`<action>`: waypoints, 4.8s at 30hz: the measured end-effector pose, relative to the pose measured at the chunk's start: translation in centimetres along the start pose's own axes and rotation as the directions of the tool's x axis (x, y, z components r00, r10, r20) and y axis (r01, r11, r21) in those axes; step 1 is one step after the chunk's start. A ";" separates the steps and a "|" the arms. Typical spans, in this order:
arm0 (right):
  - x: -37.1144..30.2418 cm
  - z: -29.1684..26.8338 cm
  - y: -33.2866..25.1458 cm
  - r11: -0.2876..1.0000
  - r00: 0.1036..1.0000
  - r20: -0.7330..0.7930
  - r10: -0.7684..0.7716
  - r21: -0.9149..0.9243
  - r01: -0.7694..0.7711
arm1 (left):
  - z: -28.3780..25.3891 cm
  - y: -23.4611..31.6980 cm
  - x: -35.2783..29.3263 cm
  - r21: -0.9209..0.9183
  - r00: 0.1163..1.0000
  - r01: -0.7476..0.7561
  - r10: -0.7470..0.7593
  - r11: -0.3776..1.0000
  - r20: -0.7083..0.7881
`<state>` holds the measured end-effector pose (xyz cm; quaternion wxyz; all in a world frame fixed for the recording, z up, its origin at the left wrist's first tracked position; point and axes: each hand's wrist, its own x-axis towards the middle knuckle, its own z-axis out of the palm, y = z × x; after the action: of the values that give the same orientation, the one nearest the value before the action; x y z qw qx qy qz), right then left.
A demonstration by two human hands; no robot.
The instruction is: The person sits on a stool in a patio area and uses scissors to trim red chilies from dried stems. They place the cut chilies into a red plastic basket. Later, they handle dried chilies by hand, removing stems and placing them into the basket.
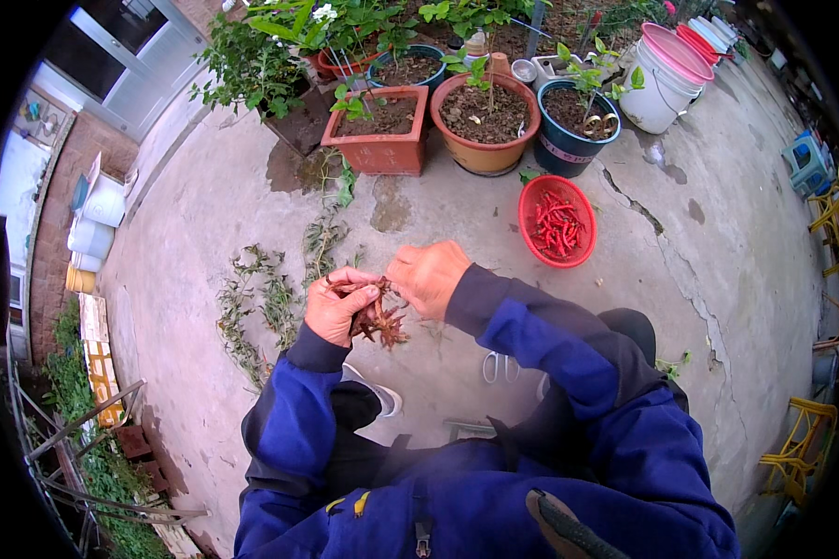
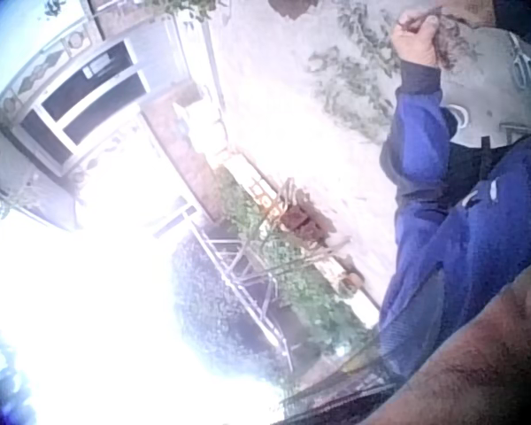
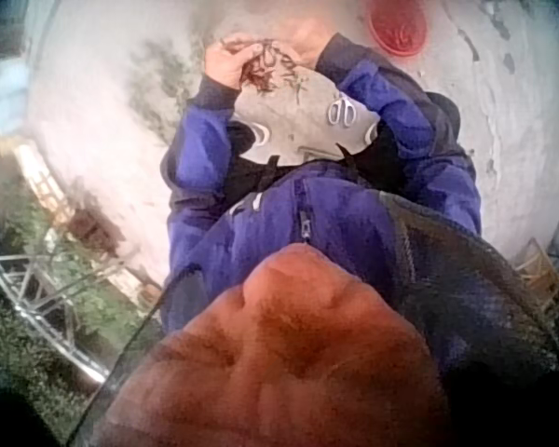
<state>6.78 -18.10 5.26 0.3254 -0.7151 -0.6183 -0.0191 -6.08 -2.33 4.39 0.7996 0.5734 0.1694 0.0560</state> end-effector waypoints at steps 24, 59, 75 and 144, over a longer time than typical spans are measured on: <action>0.8 1.3 -0.2 0.620 0.917 0.241 0.319 0.678 -0.394 | 0.2 1.7 -0.2 -0.117 0.990 -0.137 0.132 0.984 -0.051; 1.3 0.7 2.6 0.792 0.960 0.095 0.264 0.547 -0.272 | -2.3 2.1 -0.2 -0.428 0.999 0.012 0.004 0.904 0.037; 0.1 2.0 -1.2 0.236 0.863 0.318 0.392 0.872 -0.429 | -0.1 1.1 0.1 -0.544 0.985 0.111 -0.021 0.832 0.169; 1.2 2.2 -2.8 0.123 0.735 0.457 0.501 0.803 -0.583 | -1.0 1.6 -3.4 0.078 0.997 0.036 -0.040 0.996 0.061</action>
<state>3.70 -15.86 5.30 0.6240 -0.5796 -0.2262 0.4727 -9.46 -1.89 6.30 0.7828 0.6018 0.1573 0.0163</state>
